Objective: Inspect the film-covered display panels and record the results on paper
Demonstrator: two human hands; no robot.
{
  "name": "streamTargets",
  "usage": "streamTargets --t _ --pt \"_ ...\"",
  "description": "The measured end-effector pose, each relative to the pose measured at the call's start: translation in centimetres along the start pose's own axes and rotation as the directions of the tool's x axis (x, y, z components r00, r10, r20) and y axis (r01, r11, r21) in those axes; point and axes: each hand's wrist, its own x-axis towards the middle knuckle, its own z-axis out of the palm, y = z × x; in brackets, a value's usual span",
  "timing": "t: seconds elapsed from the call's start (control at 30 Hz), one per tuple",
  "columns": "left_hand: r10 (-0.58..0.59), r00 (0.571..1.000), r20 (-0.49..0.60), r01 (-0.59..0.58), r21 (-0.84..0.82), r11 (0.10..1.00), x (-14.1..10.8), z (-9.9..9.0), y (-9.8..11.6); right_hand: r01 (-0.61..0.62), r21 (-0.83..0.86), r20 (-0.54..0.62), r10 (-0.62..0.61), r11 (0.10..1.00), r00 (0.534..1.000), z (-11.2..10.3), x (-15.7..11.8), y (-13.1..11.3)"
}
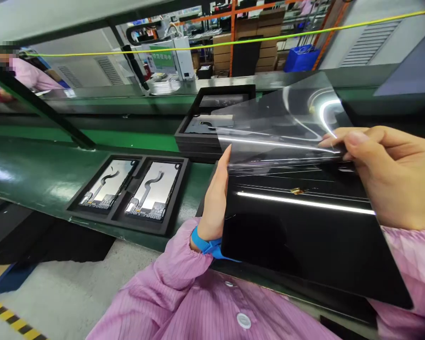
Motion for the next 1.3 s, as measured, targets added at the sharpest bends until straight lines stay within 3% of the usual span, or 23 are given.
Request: streamTargets --t 0.2,0.37,0.53,0.63,0.67,0.7,0.73,0.8,0.83,0.87,0.9,1.0,1.1,1.2,1.27,1.3 --pt "0.014 0.999 0.035 -0.017 0.076 0.997 0.3 -0.3 -0.3 0.021 0.013 0.005 -0.021 1.000 1.000 0.3 0.1 0.5" --pt "-0.021 0.999 0.033 0.016 0.133 0.991 1.2 -1.7 0.2 0.112 0.073 0.134 -0.121 0.991 0.984 0.0 0.2 1.9" --pt "-0.138 0.988 0.072 0.125 0.153 0.980 2.3 -3.7 -0.5 0.052 -0.009 0.274 -0.048 0.999 0.960 -0.8 0.5 3.8" --pt "-0.134 0.990 0.043 0.127 0.141 0.982 3.0 -5.6 -0.9 0.189 -0.218 0.255 -0.131 0.957 0.958 -1.8 0.0 5.5" --pt "-0.110 0.994 0.019 0.107 0.140 0.984 3.2 -6.3 -1.0 0.257 -0.303 0.322 -0.156 0.918 0.934 -2.1 -0.5 6.2" --pt "-0.089 0.996 0.004 0.088 0.149 0.985 3.4 -7.2 -1.2 0.328 -0.350 0.449 -0.150 0.878 0.881 -2.5 -1.3 6.8" --pt "-0.072 0.997 0.000 0.071 0.169 0.983 3.5 -8.0 -1.4 0.393 -0.347 0.614 -0.111 0.852 0.782 -2.7 -2.3 7.5" --pt "-0.088 0.996 0.034 0.077 0.237 0.968 3.3 -9.5 -2.1 0.464 -0.243 0.870 -0.020 0.852 0.493 -2.9 -4.9 8.8" --pt "-0.126 0.990 0.060 0.106 0.271 0.957 3.1 -10.1 -2.6 0.481 -0.197 0.925 -0.001 0.854 0.381 -2.9 -6.4 9.4" --pt "-0.170 0.983 0.076 0.140 0.297 0.944 2.8 -10.5 -3.2 0.492 -0.175 0.943 0.002 0.853 0.333 -2.8 -7.7 10.0" --pt "-0.220 0.972 0.081 0.183 0.320 0.929 2.5 -10.9 -3.9 0.502 -0.160 0.947 -0.011 0.850 0.321 -2.6 -8.9 10.7" --pt "-0.371 0.926 0.069 0.322 0.368 0.872 1.7 -11.5 -6.2 0.512 -0.109 0.923 -0.105 0.852 0.371 -2.3 -11.3 12.6" --pt "-0.448 0.892 0.064 0.383 0.422 0.822 1.4 -11.7 -8.1 0.520 -0.040 0.899 -0.197 0.853 0.392 -2.2 -11.7 13.7" --pt "-0.373 0.928 0.023 0.310 0.508 0.804 0.9 -11.4 -8.4 0.528 -0.031 0.867 -0.240 0.849 0.437 -2.4 -10.4 12.9" --pt "-0.239 0.971 0.010 0.191 0.574 0.797 0.1 -10.2 -7.7 0.505 -0.094 0.805 -0.233 0.858 0.545 -3.0 -8.7 11.6" --pt "-0.161 0.986 0.051 0.095 0.620 0.779 -0.3 -9.4 -7.2 0.465 -0.168 0.746 -0.196 0.869 0.637 -3.6 -7.6 10.8"
